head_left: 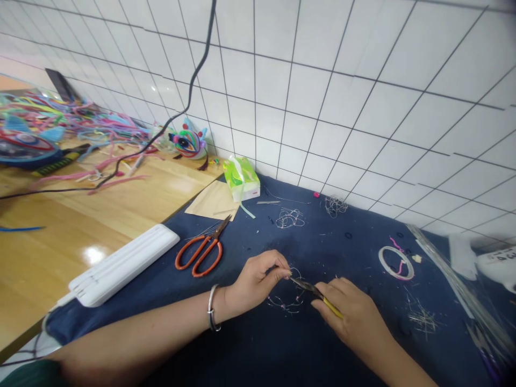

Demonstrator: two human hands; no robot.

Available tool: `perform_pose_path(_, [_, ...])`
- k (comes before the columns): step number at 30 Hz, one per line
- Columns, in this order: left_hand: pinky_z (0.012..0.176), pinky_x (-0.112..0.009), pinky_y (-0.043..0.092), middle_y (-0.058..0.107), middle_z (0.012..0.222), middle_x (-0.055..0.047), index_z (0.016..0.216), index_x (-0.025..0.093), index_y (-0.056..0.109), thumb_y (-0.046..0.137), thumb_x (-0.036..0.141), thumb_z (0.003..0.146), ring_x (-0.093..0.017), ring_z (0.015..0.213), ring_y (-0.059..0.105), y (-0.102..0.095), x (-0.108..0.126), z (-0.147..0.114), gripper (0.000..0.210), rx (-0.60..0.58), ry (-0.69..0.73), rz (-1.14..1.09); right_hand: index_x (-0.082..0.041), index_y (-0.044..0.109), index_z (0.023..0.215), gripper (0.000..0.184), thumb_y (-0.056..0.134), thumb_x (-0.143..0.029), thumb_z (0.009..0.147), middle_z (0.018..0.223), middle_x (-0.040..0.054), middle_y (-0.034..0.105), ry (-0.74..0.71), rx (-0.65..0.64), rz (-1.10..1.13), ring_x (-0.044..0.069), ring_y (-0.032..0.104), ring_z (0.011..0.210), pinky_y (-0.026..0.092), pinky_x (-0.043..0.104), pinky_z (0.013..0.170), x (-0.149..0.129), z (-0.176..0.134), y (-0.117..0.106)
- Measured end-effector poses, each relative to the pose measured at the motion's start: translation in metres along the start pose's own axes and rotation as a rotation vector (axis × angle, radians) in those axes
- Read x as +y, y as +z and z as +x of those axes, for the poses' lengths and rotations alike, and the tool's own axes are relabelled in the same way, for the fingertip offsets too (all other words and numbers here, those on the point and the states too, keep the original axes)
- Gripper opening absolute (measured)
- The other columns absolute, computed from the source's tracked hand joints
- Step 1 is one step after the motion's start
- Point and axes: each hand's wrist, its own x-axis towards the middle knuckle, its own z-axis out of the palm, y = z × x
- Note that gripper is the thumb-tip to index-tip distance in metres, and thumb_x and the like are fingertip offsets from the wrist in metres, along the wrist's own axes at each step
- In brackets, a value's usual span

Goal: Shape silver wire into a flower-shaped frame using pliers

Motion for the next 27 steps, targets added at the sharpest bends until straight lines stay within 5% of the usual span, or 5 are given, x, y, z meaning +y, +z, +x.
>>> perform_pose_path(8, [0.065, -0.023, 0.045, 0.059, 0.073, -0.003, 0.078, 0.014, 0.057, 0.052, 0.012, 0.083, -0.011, 0.069, 0.056, -0.002, 0.0, -0.001, 0.008, -0.036, 0.147, 0.078, -0.024, 0.064, 0.097, 0.023, 0.047, -0.034, 0.086, 0.081, 0.0024, 0.064, 0.24, -0.24, 0.257, 0.016, 0.058, 0.074, 0.045, 0.027, 0.068, 0.002, 0.003, -0.006])
perform_pose_path(14, [0.07, -0.027, 0.044, 0.061, 0.076, -0.003, 0.084, 0.015, 0.058, 0.052, 0.006, 0.08, -0.013, 0.074, 0.056, -0.003, -0.002, -0.002, 0.011, -0.116, 0.271, 0.123, -0.022, 0.062, 0.076, 0.026, 0.042, -0.032, 0.088, 0.068, -0.0016, 0.06, 0.266, -0.372, 0.389, 0.012, 0.055, 0.065, 0.041, 0.022, 0.06, -0.002, 0.01, -0.018])
perform_pose_path(21, [0.068, -0.026, 0.046, 0.059, 0.078, -0.004, 0.083, 0.015, 0.057, 0.051, 0.014, 0.084, -0.013, 0.073, 0.055, -0.002, -0.002, 0.003, 0.006, -0.096, 0.138, 0.093, -0.019, 0.063, 0.094, 0.022, 0.046, -0.031, 0.087, 0.074, 0.0036, 0.059, 0.109, -0.025, 0.024, 0.015, 0.053, 0.07, 0.041, 0.027, 0.066, 0.002, -0.002, 0.002])
perform_pose_path(27, [0.072, -0.028, 0.046, 0.057, 0.08, -0.006, 0.083, 0.015, 0.057, 0.052, 0.016, 0.083, -0.015, 0.079, 0.055, -0.001, -0.002, 0.004, 0.005, -0.075, 0.131, 0.151, -0.017, 0.061, 0.099, 0.022, 0.049, -0.028, 0.085, 0.075, 0.0056, 0.057, -0.005, 0.117, -0.257, 0.016, 0.05, 0.07, 0.04, 0.027, 0.063, 0.0, -0.003, 0.004])
